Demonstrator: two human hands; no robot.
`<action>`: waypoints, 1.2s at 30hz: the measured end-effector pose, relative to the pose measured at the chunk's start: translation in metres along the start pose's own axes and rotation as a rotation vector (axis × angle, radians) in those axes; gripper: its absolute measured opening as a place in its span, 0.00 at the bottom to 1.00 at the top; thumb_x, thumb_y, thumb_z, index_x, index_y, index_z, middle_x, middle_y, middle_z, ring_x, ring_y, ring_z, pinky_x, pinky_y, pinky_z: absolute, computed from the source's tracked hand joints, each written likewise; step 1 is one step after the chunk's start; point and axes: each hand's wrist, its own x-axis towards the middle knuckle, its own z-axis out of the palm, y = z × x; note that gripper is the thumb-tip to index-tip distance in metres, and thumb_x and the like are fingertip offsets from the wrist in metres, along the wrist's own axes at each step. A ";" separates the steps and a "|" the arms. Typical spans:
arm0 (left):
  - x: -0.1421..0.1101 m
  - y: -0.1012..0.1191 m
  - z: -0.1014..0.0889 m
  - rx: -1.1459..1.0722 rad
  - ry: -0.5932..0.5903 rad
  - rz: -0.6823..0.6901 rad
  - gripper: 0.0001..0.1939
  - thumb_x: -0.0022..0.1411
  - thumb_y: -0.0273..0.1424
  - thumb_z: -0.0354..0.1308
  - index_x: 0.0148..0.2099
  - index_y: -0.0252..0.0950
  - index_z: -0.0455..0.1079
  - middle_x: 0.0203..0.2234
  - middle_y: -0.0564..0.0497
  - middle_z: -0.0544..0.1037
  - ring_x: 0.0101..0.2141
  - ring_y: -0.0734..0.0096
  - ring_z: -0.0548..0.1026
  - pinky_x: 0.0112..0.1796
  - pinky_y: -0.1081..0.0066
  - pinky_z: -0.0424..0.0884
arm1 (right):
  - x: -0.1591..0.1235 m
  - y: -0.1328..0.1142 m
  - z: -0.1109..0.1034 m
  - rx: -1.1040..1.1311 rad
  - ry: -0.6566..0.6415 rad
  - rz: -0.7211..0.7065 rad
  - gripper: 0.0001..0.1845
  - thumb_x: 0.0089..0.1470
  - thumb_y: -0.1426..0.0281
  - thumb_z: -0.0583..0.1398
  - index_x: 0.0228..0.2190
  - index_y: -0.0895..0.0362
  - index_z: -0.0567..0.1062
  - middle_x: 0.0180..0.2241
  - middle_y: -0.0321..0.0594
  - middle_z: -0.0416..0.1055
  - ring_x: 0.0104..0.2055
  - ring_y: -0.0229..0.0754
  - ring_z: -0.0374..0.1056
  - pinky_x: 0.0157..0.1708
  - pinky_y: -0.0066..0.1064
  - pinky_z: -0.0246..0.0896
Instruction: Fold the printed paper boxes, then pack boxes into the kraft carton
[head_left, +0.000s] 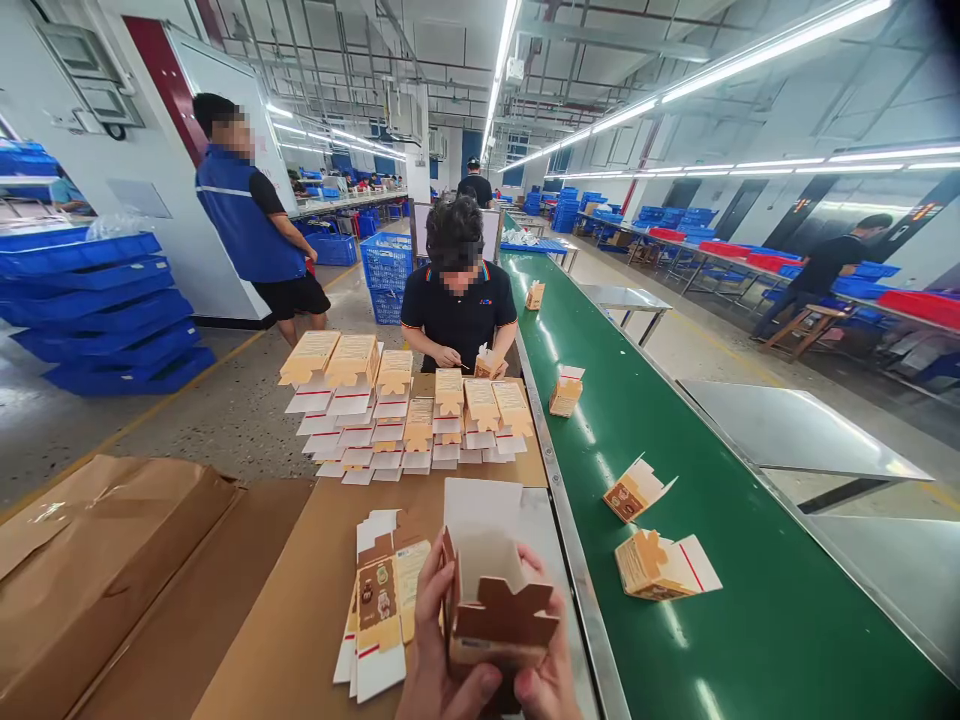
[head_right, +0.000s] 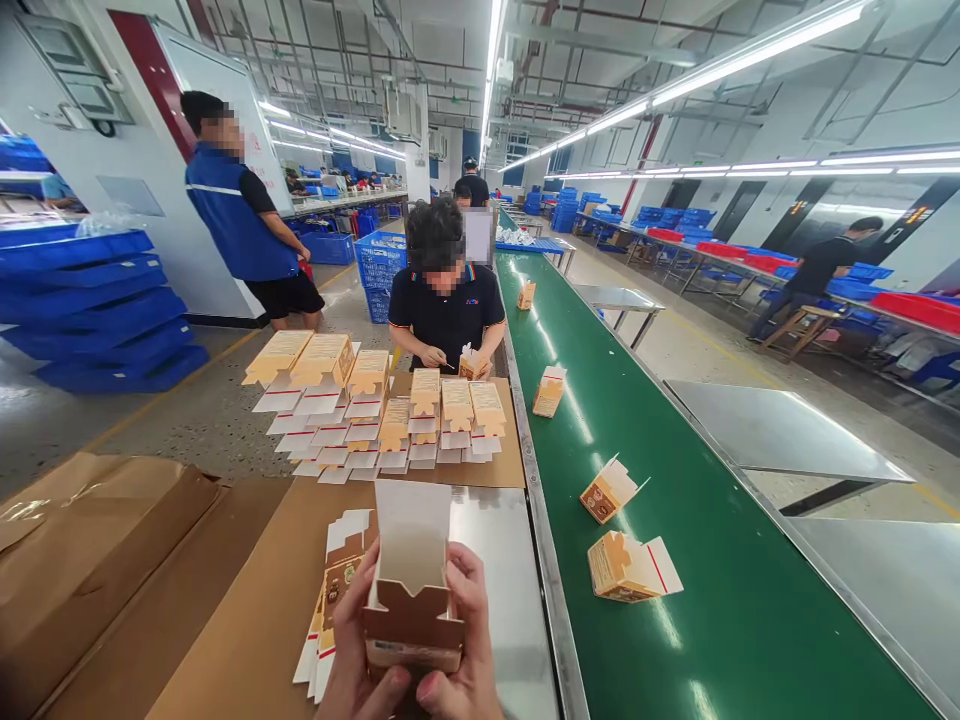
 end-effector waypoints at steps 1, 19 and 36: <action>0.001 0.001 0.000 -0.004 0.019 -0.018 0.30 0.60 0.49 0.46 0.62 0.49 0.46 0.64 0.43 0.48 0.63 0.50 0.48 0.57 0.43 0.54 | 0.003 -0.001 0.002 -0.026 -0.024 -0.056 0.32 0.48 0.44 0.55 0.52 0.42 0.64 0.56 0.43 0.58 0.59 0.54 0.56 0.51 0.47 0.61; 0.006 0.004 0.003 0.082 0.095 -0.283 0.14 0.63 0.41 0.43 0.44 0.41 0.64 0.54 0.46 0.64 0.57 0.59 0.59 0.55 0.58 0.57 | 0.006 0.000 0.006 -0.226 0.082 0.198 0.15 0.53 0.52 0.56 0.33 0.49 0.72 0.51 0.40 0.61 0.51 0.48 0.62 0.48 0.36 0.60; 0.018 -0.093 -0.040 0.250 0.093 -0.771 0.28 0.60 0.51 0.35 0.48 0.38 0.61 0.49 0.42 0.71 0.50 0.59 0.70 0.49 0.59 0.67 | -0.017 0.075 -0.013 0.125 0.115 0.730 0.35 0.34 0.54 0.67 0.41 0.54 0.62 0.35 0.42 0.74 0.37 0.49 0.73 0.39 0.39 0.65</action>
